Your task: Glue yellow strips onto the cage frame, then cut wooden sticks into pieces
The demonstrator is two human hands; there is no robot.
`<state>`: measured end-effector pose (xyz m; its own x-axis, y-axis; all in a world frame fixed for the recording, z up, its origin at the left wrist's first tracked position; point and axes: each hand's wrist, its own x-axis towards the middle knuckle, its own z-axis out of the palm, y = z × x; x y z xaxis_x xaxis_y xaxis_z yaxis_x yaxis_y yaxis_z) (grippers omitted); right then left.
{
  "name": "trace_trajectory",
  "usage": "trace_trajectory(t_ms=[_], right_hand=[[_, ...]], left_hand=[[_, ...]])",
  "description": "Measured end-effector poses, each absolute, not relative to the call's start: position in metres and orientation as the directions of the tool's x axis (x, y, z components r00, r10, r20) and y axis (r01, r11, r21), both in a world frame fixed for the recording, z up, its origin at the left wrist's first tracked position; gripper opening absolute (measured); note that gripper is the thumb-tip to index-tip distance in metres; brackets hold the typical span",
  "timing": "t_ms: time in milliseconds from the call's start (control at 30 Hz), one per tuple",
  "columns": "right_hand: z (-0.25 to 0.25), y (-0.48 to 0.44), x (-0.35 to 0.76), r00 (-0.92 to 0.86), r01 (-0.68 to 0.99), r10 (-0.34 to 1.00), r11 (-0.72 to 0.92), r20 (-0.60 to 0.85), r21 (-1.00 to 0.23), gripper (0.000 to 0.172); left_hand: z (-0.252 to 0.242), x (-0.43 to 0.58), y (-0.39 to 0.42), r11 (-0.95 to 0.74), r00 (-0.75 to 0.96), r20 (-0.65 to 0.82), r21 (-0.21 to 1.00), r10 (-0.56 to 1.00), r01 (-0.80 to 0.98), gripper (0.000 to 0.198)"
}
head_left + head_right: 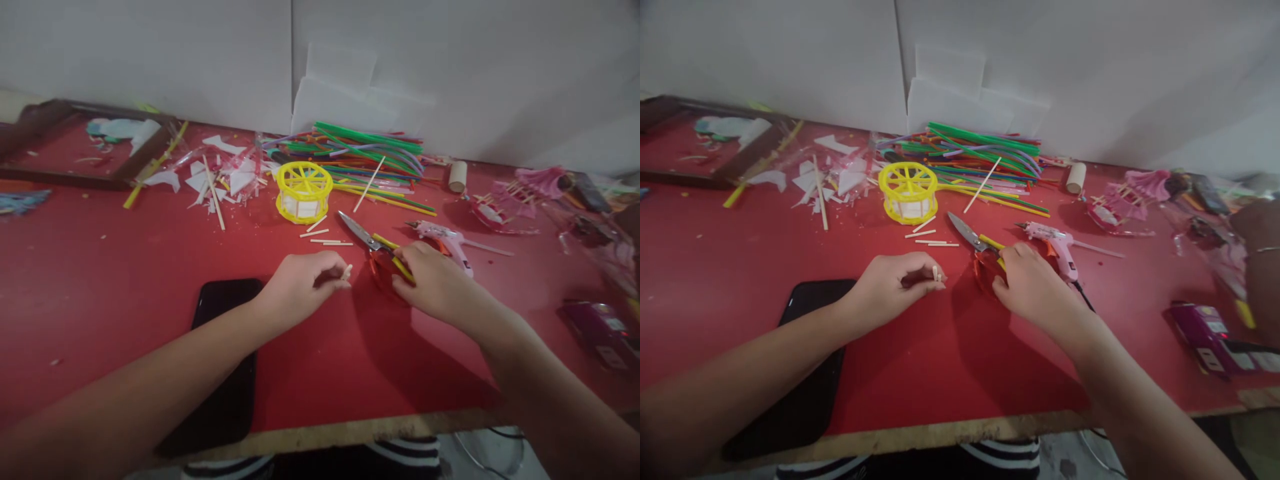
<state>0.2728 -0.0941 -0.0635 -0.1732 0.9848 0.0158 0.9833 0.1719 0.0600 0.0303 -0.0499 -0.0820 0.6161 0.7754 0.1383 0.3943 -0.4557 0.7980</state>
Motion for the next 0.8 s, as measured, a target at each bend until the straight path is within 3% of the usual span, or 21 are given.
trace_trajectory(t_ms=[267,600,733,800], right_hand=[[-0.056,-0.079,0.269,-0.027,0.995,0.990,0.039,-0.137,0.087,0.018],[-0.050,-0.100,0.294,0.008,1.000,0.994,-0.011,-0.113,-0.021,0.016],[-0.041,-0.117,0.311,-0.013,0.995,0.996,0.004,-0.089,-0.099,0.031],[-0.035,-0.125,0.317,-0.013,0.990,0.984,-0.013,-0.177,-0.142,0.039]], left_hand=[[-0.079,0.029,-0.052,-0.495,0.639,0.171,0.786,0.750,0.370,0.011],[-0.082,0.030,-0.052,-0.531,0.650,0.193,0.760,0.735,0.374,0.018],[-0.082,0.032,-0.051,-0.411,0.612,0.125,0.841,0.781,0.353,0.015],[-0.080,0.033,-0.052,-0.261,0.582,0.033,0.913,0.813,0.313,0.014]])
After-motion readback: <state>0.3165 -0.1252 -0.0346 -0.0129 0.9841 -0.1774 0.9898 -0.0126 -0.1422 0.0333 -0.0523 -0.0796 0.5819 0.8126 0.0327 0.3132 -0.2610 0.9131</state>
